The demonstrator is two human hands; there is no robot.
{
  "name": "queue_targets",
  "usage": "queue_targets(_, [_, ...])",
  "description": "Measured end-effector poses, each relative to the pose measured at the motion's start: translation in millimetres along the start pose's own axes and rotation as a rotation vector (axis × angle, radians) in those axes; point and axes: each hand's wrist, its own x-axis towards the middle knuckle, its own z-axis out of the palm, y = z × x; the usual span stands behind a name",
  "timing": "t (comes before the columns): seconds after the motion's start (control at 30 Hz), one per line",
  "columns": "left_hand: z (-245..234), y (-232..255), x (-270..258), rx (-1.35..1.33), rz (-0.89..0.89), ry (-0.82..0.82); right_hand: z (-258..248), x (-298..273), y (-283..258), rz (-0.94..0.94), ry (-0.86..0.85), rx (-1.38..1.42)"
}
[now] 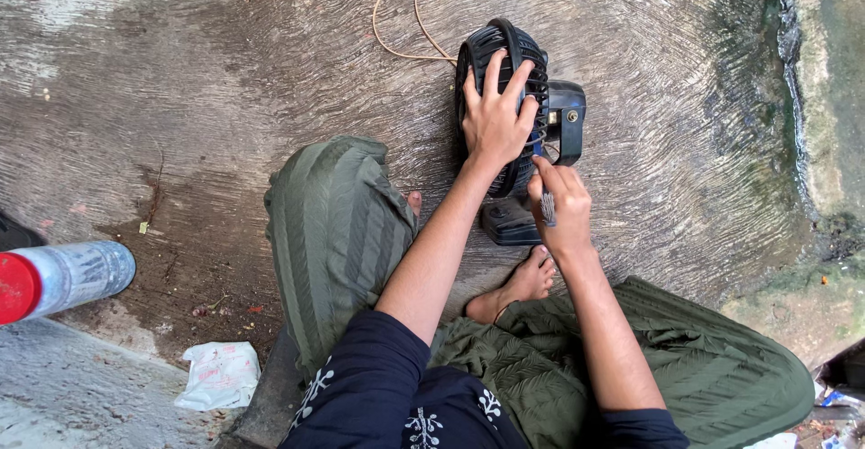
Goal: The person cleans a small black electric fan using a blue toothbrush, brushing the plastic guard and motor casing while sitting on a concrete floor.
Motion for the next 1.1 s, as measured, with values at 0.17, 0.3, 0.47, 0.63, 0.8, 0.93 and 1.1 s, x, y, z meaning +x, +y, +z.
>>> queue_targets(0.17, [4,-1,-2,-0.023,0.012,0.031,4,8,3,0.132,0.027,-0.002])
queue_targets(0.3, [3,-2,-2,0.01,0.034,0.05,-1,8,10,0.163,0.082,0.116])
queue_targets(0.47, [-3,0,-2,-0.034,-0.001,0.01,5,18,18,0.328,0.078,0.168])
queue_targets(0.63, [-4,-5,-3,-0.01,0.024,0.041,-24,21,32,0.682,0.09,0.624])
queue_targets(0.8, [2,-4,-2,-0.033,0.014,0.03,-59,-2,50,0.625,0.153,0.673])
queue_targets(0.93, [5,-4,1,-0.019,-0.011,0.0,-52,-11,54,0.633,0.095,0.613])
queue_targets(1.1, [8,-7,-1,-0.009,0.009,0.025,-34,-7,32,0.505,-0.011,0.409])
